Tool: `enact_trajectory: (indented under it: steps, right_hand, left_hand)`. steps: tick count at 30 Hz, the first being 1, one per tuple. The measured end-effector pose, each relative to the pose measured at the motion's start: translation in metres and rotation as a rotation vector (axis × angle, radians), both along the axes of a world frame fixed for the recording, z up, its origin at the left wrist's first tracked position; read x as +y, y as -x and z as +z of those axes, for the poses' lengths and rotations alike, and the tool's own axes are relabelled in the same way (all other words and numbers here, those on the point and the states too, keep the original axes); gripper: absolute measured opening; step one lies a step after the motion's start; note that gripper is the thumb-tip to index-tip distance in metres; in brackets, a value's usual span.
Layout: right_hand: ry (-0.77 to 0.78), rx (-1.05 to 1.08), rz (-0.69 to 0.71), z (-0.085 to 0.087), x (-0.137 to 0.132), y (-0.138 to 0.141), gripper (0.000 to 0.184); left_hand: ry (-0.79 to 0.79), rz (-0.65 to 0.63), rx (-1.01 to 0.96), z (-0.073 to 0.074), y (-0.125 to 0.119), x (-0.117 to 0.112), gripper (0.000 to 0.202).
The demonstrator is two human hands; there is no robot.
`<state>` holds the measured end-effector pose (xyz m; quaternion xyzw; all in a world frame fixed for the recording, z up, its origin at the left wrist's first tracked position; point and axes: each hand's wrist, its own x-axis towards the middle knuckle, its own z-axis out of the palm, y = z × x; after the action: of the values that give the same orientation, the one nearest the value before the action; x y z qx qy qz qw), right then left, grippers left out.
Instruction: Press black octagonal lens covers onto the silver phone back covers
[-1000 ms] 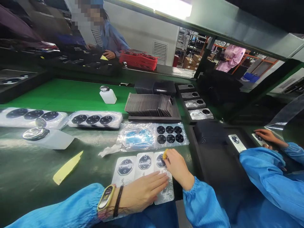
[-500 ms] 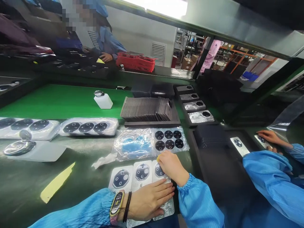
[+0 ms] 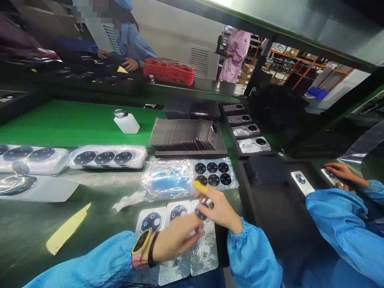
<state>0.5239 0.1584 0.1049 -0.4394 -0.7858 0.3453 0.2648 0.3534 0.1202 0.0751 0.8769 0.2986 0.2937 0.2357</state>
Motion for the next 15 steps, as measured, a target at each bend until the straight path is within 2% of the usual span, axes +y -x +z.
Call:
enact_trajectory:
  steps: [3,6,9,15]
  right_hand:
    - [0.053,0.117,0.086,-0.005,-0.01,0.008,0.03]
    - [0.108,0.146,0.211,-0.015,-0.018,0.017,0.046]
    - [0.117,0.153,0.283,-0.02,-0.022,0.023,0.058]
    - [0.128,0.1,0.303,-0.015,-0.021,0.025,0.055]
  left_hand:
    - [0.022,0.217,-0.122,0.018,0.013,0.02,0.024]
    - [0.019,0.337,-0.225,0.031,0.02,0.032,0.022]
    - [0.019,0.367,-0.299,0.037,0.019,0.032,0.023]
    - [0.113,0.345,-0.331,0.04,0.018,0.03,0.023]
